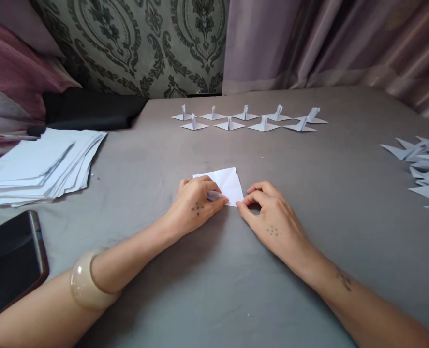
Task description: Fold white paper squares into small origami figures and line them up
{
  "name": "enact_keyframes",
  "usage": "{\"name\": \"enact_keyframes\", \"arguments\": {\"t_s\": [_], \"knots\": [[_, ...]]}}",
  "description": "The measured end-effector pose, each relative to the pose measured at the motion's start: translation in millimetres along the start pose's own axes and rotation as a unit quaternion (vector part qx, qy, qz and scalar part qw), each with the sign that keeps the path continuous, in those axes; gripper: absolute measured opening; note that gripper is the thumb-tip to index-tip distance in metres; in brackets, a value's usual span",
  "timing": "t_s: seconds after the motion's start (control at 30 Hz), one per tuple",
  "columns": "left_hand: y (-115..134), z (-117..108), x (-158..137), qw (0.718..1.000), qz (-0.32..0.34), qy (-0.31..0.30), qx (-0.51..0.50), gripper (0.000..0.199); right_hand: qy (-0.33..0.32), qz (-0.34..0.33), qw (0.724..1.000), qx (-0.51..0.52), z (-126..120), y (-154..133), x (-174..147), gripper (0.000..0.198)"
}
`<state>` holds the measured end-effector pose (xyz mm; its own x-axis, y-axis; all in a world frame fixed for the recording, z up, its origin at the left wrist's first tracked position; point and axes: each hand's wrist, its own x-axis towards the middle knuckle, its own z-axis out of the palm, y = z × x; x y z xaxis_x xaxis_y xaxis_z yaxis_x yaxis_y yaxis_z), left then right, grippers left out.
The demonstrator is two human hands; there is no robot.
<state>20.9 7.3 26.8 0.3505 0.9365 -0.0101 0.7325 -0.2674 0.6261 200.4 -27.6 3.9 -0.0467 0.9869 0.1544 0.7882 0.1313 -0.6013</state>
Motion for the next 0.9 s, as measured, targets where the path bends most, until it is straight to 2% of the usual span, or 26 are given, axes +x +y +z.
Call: {"name": "enact_keyframes", "arguments": {"t_s": [0.2, 0.37, 0.5, 0.6, 0.67, 0.73, 0.83, 0.9], "knots": [[-4, -3, 4, 0.999, -0.001, -0.032, 0.022, 0.019, -0.045, 0.042, 0.998, 0.030, -5, 7, 8, 0.016], [-4, -7, 5, 0.997, 0.012, -0.052, 0.048, 0.023, -0.101, 0.077, 0.991, 0.048, -19, 12, 15, 0.016], [0, -8, 5, 0.996, 0.003, -0.049, 0.078, 0.024, -0.161, 0.106, 0.973, 0.125, -29, 19, 18, 0.018], [-2, -7, 5, 0.995, 0.018, -0.050, 0.082, 0.025, -0.119, 0.124, 0.963, 0.207, -28, 19, 16, 0.017], [-6, -5, 6, 0.995, 0.033, -0.043, 0.080, 0.026, -0.067, 0.097, 0.965, 0.235, -22, 14, 12, 0.014], [-11, -2, 7, 0.996, 0.043, -0.033, 0.077, 0.026, -0.044, 0.038, 0.973, 0.225, -15, 7, 7, 0.011], [-16, 1, 7, 0.996, 0.055, -0.020, 0.072, 0.025, -0.039, -0.085, 0.984, 0.151, -6, -2, 1, 0.017], [-16, 2, 6, 0.996, 0.057, -0.017, 0.067, 0.025, -0.025, -0.119, 0.988, 0.093, -3, -4, -3, 0.022]]}}
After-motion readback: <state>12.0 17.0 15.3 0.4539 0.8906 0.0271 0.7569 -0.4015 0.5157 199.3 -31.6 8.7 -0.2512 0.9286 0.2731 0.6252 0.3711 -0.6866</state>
